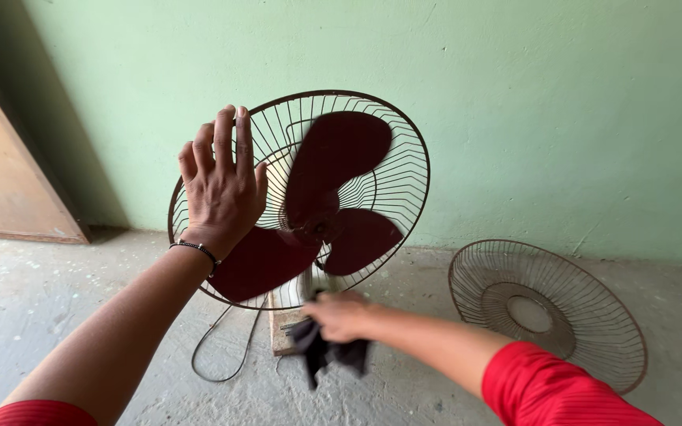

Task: The person wipes the blades and metal cage of a standing electric fan using a dark cloth. They remove the front cage, clean the blades and rear cage, then wipe the front cage separately before reattaching it.

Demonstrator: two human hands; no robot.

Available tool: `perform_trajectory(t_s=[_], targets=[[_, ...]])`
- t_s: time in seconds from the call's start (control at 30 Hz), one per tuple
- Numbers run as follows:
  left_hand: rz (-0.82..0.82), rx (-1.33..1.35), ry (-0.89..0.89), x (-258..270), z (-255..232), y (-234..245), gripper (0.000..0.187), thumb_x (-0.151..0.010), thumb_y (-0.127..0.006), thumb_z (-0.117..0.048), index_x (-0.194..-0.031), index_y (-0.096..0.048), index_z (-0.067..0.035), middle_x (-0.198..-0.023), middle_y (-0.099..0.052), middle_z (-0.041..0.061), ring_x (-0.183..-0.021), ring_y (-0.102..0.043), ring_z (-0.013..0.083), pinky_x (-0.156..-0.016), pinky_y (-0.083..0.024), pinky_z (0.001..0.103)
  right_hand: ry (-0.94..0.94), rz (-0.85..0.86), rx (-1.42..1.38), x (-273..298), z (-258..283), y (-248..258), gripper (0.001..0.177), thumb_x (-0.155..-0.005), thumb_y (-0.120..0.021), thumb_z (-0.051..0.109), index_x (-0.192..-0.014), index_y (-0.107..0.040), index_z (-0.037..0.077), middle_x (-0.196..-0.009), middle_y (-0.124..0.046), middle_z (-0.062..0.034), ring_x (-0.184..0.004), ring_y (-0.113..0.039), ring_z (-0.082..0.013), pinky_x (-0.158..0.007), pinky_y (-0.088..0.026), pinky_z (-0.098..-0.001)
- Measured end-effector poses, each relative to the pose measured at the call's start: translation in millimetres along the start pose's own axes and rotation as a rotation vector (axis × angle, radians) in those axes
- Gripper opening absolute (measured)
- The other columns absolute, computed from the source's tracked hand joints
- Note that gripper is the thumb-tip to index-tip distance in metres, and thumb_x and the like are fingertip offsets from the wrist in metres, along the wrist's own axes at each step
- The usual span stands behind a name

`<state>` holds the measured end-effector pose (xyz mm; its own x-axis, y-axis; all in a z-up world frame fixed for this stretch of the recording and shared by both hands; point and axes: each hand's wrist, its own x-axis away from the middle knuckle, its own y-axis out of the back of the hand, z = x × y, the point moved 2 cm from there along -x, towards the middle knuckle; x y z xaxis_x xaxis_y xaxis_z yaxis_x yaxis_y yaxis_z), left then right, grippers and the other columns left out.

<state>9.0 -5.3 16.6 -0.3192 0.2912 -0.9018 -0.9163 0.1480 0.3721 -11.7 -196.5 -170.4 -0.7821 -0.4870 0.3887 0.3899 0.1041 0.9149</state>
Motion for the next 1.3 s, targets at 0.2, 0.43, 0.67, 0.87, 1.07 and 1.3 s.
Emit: perform_trajectory(t_s=[0.2, 0.43, 0.67, 0.87, 1.07, 1.3], targets=[[0.033, -0.033, -0.002, 4, 1, 2, 0.076, -0.094, -0.059, -0.009, -0.163, -0.028, -0.003, -0.169, -0.027, 0.020, -0.157, -0.025, 0.0328, -0.125, -0.011, 0.056, -0.326, -0.073, 0.289, 55, -138, -6, 0.043, -0.092, -0.064, 0.016, -0.134, -0.054, 0.017, -0.125, -0.060, -0.0146, -0.110, -0.066, -0.0318, -0.087, -0.057, -0.0457], [-0.064, 0.444, 0.040, 7, -22, 34, 0.068, -0.102, -0.050, -0.003, -0.164, -0.023, -0.003, -0.168, -0.038, 0.012, -0.160, -0.031, 0.0246, -0.130, 0.005, 0.059, -0.759, -0.272, 0.029, 134, -271, -46, 0.050, -0.098, -0.050, 0.006, -0.146, -0.042, 0.018, -0.143, -0.044, -0.0177, -0.131, -0.052, -0.0377, -0.103, -0.054, -0.0490], [0.262, 0.486, -0.530, 28, -152, 25, 0.071, -0.080, -0.057, -0.009, -0.149, -0.041, -0.016, -0.160, -0.038, 0.015, -0.149, -0.034, 0.0298, -0.107, 0.007, 0.077, -0.829, -0.126, -0.378, 117, -318, -147, 0.075, -0.100, -0.064, 0.050, -0.153, -0.024, 0.016, -0.156, -0.025, -0.0284, -0.133, -0.052, -0.0423, -0.112, -0.048, -0.0486], [0.279, 0.812, -0.558, 34, -237, -3, 0.041, -0.096, -0.056, -0.016, -0.136, -0.052, -0.010, -0.144, -0.056, 0.012, -0.136, -0.051, 0.0261, -0.113, -0.006, 0.086, -0.767, -0.098, -0.127, 81, -302, -182, 0.059, -0.094, -0.066, 0.021, -0.143, -0.035, 0.011, -0.145, -0.042, -0.0219, -0.128, -0.056, -0.0392, -0.103, -0.053, -0.0470], [0.498, 0.845, -0.384, 43, -256, -13, 0.037, -0.099, -0.049, -0.016, -0.134, -0.053, -0.004, -0.128, -0.062, 0.012, -0.123, -0.059, 0.0254, -0.108, -0.004, 0.084, -0.656, -0.182, -0.041, 92, -298, -166, 0.044, -0.096, -0.057, 0.012, -0.138, -0.043, 0.008, -0.128, -0.058, -0.0188, -0.114, -0.067, -0.0339, -0.093, -0.057, -0.0452], [0.598, 0.763, -0.498, 55, -225, -1, 0.031, -0.100, -0.046, -0.014, -0.128, -0.054, -0.003, -0.120, -0.061, 0.015, -0.118, -0.060, 0.0296, -0.105, -0.006, 0.087, -0.481, -0.338, -0.101, 127, -266, -95, 0.048, -0.089, -0.066, 0.027, -0.131, -0.048, 0.009, -0.111, -0.065, -0.0191, -0.101, -0.067, -0.0391, -0.084, -0.054, -0.0505]])
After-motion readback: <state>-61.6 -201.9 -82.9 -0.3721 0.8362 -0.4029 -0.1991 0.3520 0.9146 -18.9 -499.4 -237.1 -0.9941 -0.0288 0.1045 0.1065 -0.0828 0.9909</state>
